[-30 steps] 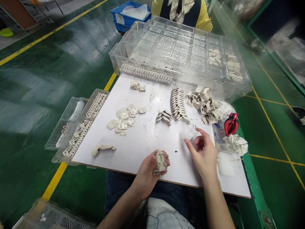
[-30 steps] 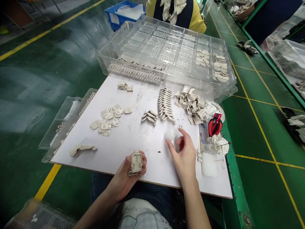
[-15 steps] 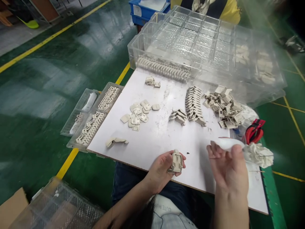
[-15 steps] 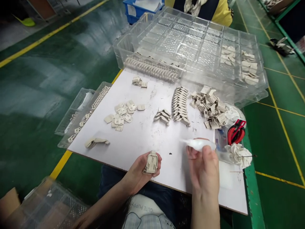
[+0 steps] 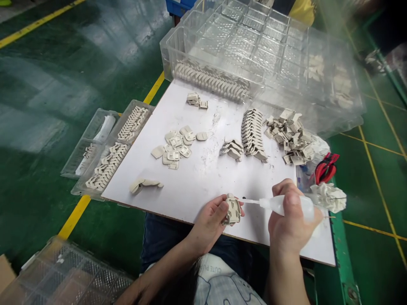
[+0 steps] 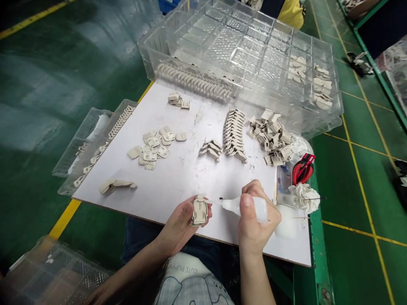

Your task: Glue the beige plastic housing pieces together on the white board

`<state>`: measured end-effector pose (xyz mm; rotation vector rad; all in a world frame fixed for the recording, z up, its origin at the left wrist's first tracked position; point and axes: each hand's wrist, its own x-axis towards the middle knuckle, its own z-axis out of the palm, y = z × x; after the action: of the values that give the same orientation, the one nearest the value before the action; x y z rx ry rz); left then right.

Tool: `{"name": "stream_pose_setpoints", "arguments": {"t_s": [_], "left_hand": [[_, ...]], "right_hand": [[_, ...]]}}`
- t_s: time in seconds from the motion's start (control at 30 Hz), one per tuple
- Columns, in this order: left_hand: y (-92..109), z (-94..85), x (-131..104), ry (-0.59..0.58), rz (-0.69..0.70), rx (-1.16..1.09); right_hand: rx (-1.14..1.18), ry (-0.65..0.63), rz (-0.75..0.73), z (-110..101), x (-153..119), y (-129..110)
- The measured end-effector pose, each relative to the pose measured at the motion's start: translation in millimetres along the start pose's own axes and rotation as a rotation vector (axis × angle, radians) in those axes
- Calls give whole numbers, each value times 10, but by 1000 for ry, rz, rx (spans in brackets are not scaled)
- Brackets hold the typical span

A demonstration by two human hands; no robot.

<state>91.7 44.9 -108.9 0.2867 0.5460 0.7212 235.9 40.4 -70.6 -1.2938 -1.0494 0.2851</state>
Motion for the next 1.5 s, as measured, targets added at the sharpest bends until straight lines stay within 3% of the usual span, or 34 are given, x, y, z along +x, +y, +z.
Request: {"name": "stream_pose_setpoints", "arguments": {"t_s": [0.5,0.83,1.5], "left_hand": [[-15,-2,-13,1,0,11],[-22,15,0,28,4,6],[5,21,-14,24,-3,35]], "right_hand": [[-37,-33,-83,43,-31,0],[-84,-7,-11,53,-56,-6],[-68,-10,-7,63,-58,-18]]}}
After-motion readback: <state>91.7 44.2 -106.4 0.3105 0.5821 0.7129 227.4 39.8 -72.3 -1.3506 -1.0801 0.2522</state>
